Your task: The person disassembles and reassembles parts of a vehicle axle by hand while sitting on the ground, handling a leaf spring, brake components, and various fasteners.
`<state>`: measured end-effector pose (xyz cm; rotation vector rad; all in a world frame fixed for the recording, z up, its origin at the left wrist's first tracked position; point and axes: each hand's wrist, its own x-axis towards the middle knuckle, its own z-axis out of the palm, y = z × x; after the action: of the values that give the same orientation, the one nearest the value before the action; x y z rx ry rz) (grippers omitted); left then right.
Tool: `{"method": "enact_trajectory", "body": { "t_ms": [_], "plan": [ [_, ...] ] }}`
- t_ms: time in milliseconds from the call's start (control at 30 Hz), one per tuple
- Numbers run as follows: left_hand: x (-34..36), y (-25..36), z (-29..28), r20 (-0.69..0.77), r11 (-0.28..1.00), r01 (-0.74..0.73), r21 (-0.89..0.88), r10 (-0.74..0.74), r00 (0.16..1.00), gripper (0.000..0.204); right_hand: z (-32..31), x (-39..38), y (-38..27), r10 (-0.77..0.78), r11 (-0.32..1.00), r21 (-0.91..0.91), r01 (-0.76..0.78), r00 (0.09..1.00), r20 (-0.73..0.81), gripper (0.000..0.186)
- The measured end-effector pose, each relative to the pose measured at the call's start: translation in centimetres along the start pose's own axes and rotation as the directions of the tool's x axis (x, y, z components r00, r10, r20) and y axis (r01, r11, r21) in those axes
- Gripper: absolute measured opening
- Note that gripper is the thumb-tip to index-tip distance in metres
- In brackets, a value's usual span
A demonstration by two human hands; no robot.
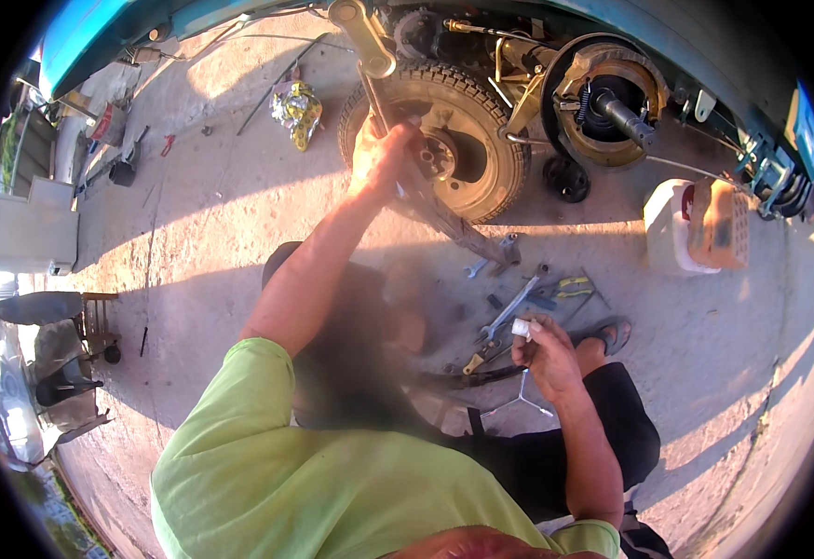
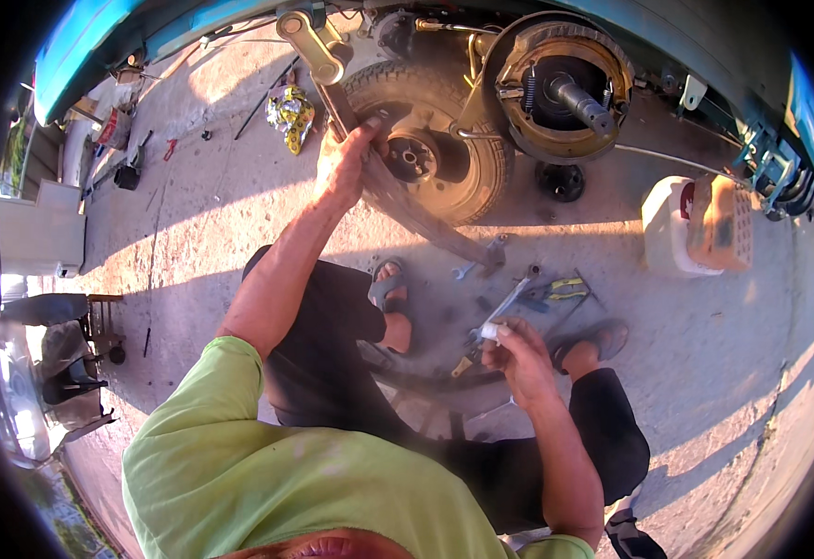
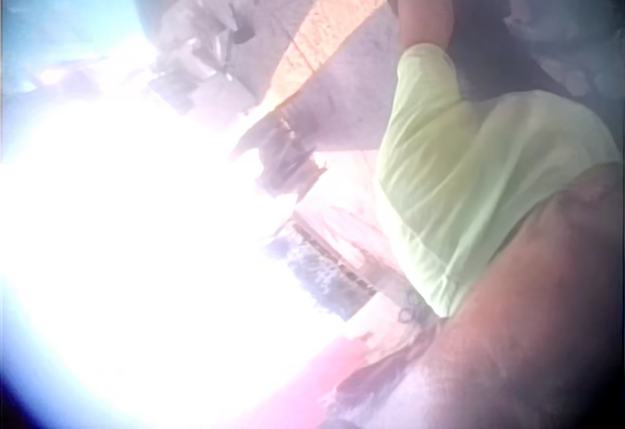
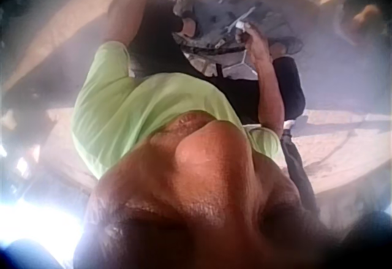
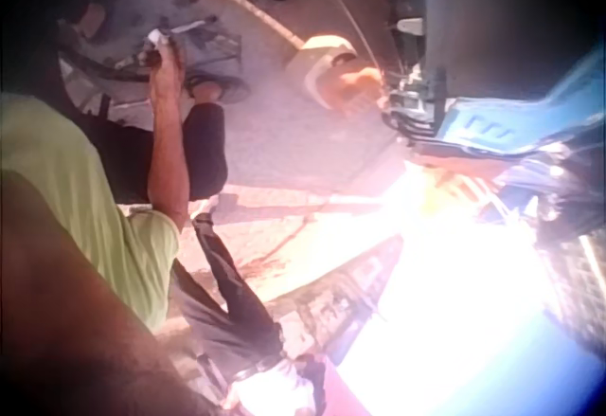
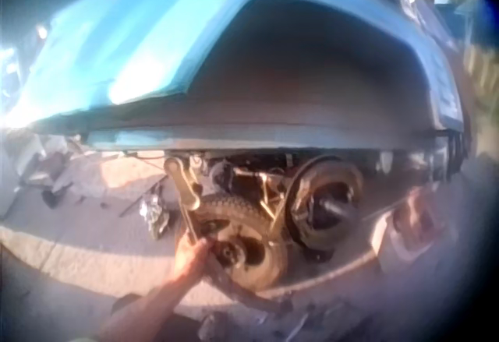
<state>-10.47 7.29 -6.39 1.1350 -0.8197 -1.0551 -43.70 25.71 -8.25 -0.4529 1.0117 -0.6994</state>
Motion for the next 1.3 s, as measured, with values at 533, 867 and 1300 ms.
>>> {"method": "enact_trajectory", "body": {
  "t_ms": [533, 867, 1300],
  "plan": [
    [0.3, -0.7, -0.8, 0.084, 0.998, 0.031, -0.057, -0.026, 0.996, 0.026, 0.5, -0.6, 0.2, 0.08, 0.996, -0.044, -0.08, 0.997, -0.006, 0.022],
    [0.1, -0.1, -0.3, 0.045, 0.996, 0.057, -0.067, -0.054, 0.998, 0.024, 0.5, -0.9, 0.4, 0.062, 0.994, -0.085, -0.061, 0.998, 0.016, 0.023],
    [0.4, 1.6, -2.9, 0.178, 0.99, 0.134, 0.033, -0.138, 0.974, 0.045, -0.2, -0.9, 1.2, 0.052, 0.991, -0.126, -0.048, 0.998, 0.024, 0.022]
  ]
}}
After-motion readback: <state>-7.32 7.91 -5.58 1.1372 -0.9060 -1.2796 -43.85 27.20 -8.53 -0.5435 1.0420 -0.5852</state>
